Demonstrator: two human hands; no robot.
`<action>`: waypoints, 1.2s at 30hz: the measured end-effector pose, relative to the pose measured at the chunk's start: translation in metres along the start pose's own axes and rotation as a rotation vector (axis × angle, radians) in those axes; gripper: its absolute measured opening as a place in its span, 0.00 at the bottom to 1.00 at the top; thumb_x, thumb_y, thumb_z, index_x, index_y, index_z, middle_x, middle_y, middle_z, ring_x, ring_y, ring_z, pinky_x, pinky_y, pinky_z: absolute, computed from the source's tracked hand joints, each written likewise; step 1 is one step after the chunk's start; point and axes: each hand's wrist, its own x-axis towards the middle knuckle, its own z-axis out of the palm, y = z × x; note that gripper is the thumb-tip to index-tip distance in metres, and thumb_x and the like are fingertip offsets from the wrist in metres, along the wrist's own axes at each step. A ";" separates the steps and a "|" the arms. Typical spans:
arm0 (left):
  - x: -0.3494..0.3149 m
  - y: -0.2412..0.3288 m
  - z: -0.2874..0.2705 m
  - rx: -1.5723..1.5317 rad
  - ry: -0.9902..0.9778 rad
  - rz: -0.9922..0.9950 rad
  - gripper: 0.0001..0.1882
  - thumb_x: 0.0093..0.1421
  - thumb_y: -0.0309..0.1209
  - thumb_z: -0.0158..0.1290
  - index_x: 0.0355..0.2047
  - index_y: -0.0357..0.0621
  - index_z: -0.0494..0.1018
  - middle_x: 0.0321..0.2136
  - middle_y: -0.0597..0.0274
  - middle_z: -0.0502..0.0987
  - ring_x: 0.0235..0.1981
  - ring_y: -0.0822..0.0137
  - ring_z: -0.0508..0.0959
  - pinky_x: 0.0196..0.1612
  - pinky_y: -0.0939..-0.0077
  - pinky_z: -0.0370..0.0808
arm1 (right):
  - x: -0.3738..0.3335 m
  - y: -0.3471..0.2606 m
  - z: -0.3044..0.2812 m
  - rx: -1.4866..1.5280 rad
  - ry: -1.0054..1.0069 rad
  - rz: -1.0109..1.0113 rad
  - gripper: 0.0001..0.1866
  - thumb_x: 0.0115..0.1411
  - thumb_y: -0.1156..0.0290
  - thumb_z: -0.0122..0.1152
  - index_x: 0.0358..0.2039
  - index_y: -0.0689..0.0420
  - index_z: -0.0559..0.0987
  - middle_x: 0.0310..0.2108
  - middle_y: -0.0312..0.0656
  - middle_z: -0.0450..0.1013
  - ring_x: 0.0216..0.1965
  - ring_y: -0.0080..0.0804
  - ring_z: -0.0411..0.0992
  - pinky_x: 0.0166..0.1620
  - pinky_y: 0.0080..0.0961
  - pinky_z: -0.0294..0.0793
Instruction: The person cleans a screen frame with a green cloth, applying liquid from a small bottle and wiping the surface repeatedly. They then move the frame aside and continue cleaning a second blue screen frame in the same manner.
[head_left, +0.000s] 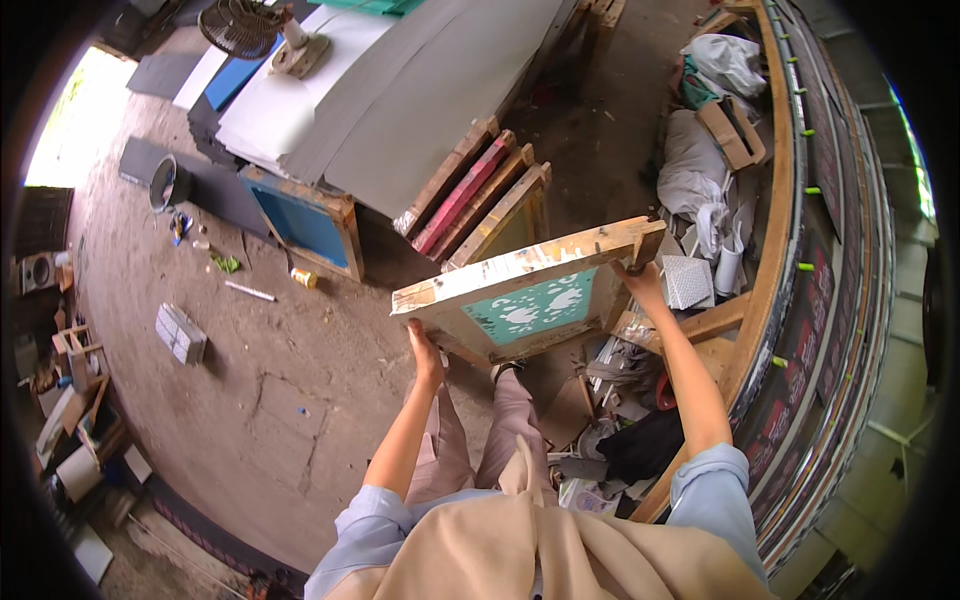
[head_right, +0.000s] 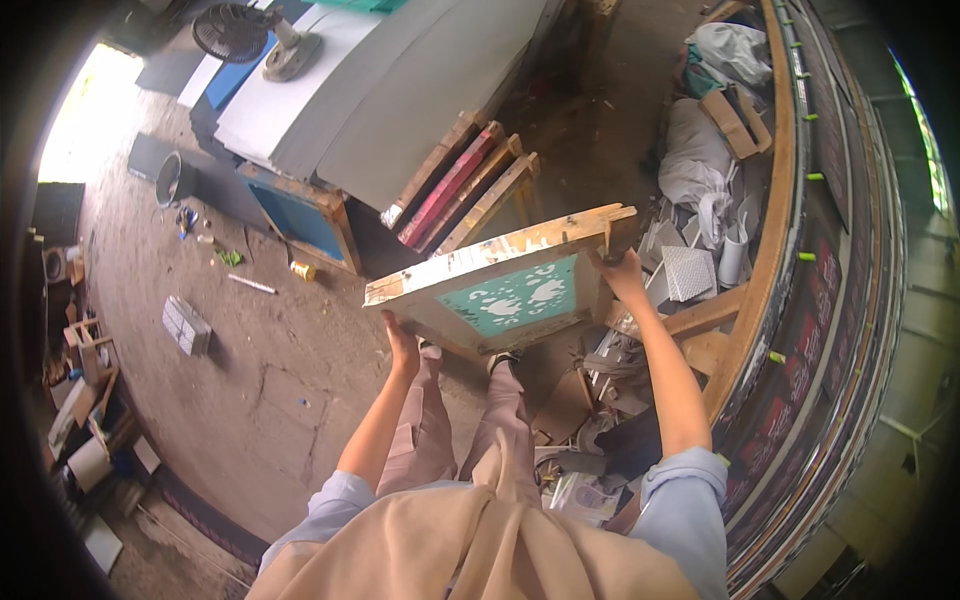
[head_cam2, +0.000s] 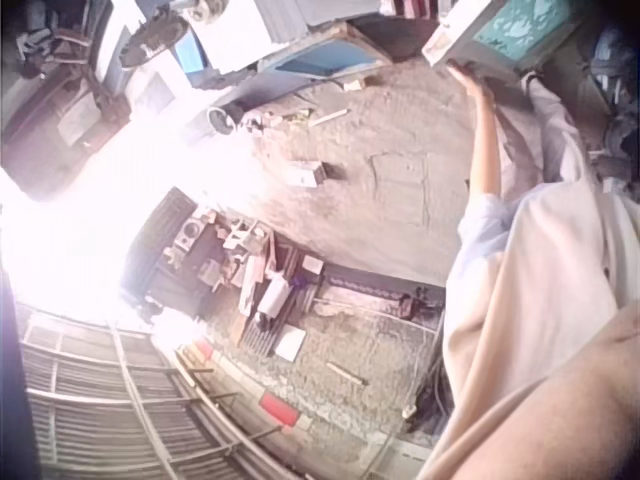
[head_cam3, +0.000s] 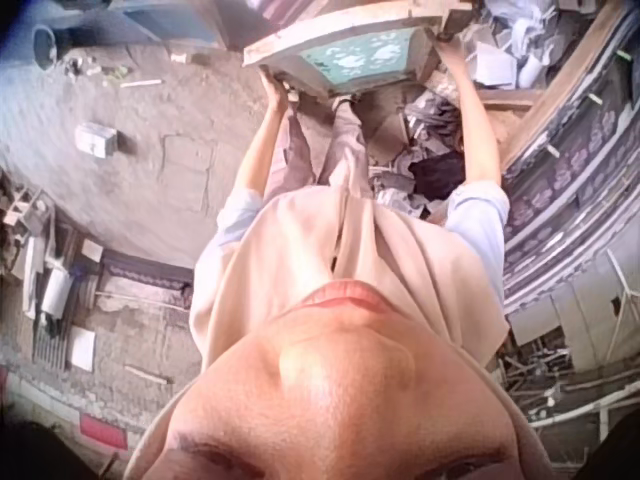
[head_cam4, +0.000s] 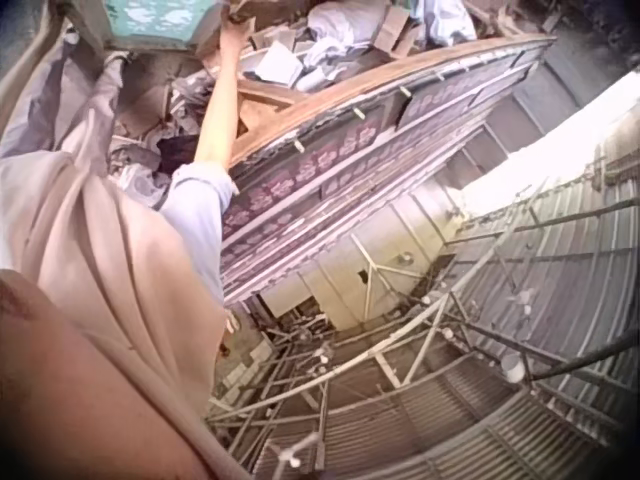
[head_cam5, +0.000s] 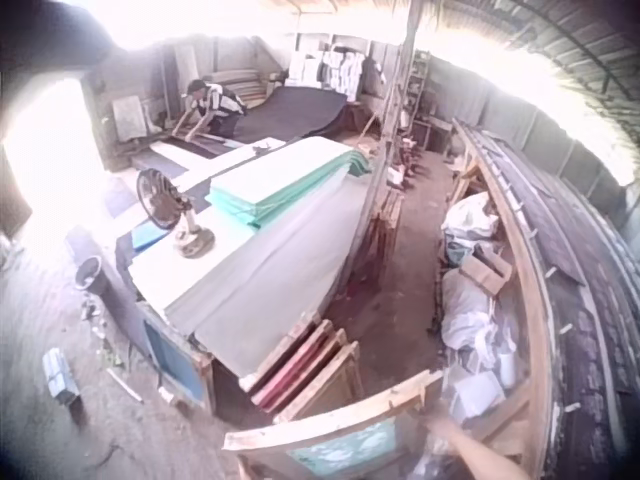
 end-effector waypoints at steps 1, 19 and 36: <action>-0.005 -0.012 -0.001 0.013 0.049 -0.001 0.42 0.55 0.63 0.42 0.59 0.45 0.52 0.55 0.59 0.59 0.57 0.61 0.58 0.57 0.67 0.55 | 0.007 0.012 0.004 -0.004 -0.037 0.001 0.20 0.48 0.64 0.66 0.37 0.64 0.74 0.29 0.44 0.76 0.33 0.30 0.75 0.37 0.26 0.71; 0.072 -0.220 -0.043 0.672 0.204 0.122 0.32 0.62 0.55 0.39 0.48 0.34 0.63 0.44 0.50 0.69 0.46 0.56 0.67 0.52 0.69 0.61 | 0.121 0.191 0.104 0.086 -0.167 -0.045 0.18 0.49 0.66 0.65 0.36 0.65 0.75 0.32 0.43 0.77 0.35 0.27 0.74 0.36 0.26 0.71; 0.075 -0.196 0.039 0.687 0.425 -0.053 0.26 0.62 0.47 0.46 0.47 0.34 0.66 0.37 0.52 0.75 0.38 0.63 0.73 0.44 0.73 0.67 | 0.188 0.212 0.163 -0.022 -0.046 0.343 0.21 0.50 0.71 0.62 0.44 0.63 0.72 0.44 0.46 0.73 0.47 0.36 0.71 0.46 0.28 0.69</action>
